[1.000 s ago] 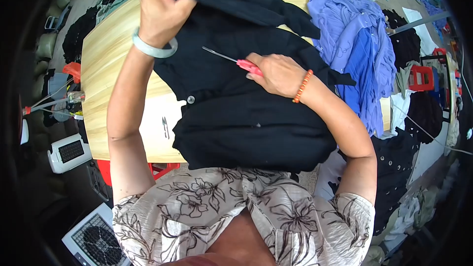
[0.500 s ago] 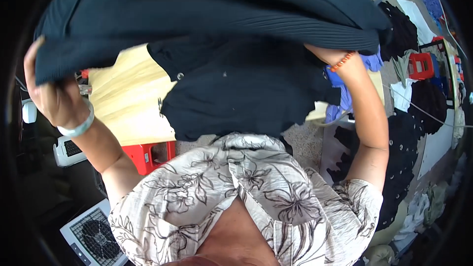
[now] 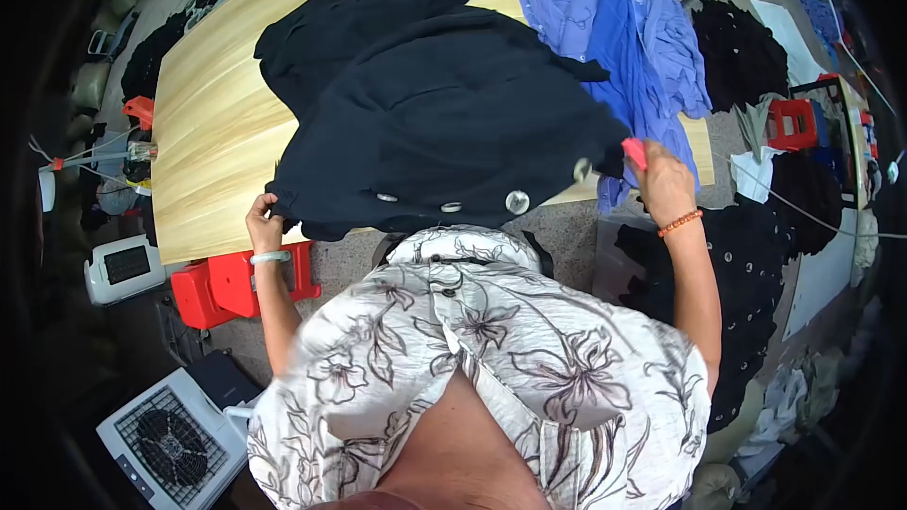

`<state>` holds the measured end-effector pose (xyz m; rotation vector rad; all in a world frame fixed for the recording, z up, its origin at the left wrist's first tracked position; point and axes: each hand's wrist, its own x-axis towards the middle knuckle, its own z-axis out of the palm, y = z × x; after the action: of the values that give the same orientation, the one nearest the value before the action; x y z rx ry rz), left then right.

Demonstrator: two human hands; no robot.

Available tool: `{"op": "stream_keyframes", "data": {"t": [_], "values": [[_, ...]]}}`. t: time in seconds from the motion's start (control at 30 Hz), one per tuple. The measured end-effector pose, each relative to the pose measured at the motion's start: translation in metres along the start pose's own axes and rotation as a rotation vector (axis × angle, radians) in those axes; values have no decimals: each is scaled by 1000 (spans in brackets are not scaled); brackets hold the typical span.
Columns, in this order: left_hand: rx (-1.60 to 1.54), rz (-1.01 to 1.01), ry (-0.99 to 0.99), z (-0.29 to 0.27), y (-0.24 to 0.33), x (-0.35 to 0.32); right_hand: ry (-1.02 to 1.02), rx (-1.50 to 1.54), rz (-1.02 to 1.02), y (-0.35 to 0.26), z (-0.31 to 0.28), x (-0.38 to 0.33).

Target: Trimming loose threads from black garments using a pair of scissors.

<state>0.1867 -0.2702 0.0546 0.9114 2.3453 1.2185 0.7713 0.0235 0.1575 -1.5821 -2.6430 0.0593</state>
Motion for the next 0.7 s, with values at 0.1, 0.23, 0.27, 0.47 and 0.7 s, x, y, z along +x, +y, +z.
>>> {"op": "stream_keyframes", "data": {"t": [0.1,0.23,0.27,0.47,0.7], "values": [[170,78,-44,-5,28,6,-59,-162,200,23,-2,-8],[649,211,-283,-19,79,10,-30,-179,278,44,-18,-7],[635,131,-322,-21,80,12,16,-159,255,52,-17,-7],[611,123,-458,-23,117,11,-119,212,460,123,9,-8],[155,-92,-496,-50,108,60,167,465,623,105,-26,20]]}}
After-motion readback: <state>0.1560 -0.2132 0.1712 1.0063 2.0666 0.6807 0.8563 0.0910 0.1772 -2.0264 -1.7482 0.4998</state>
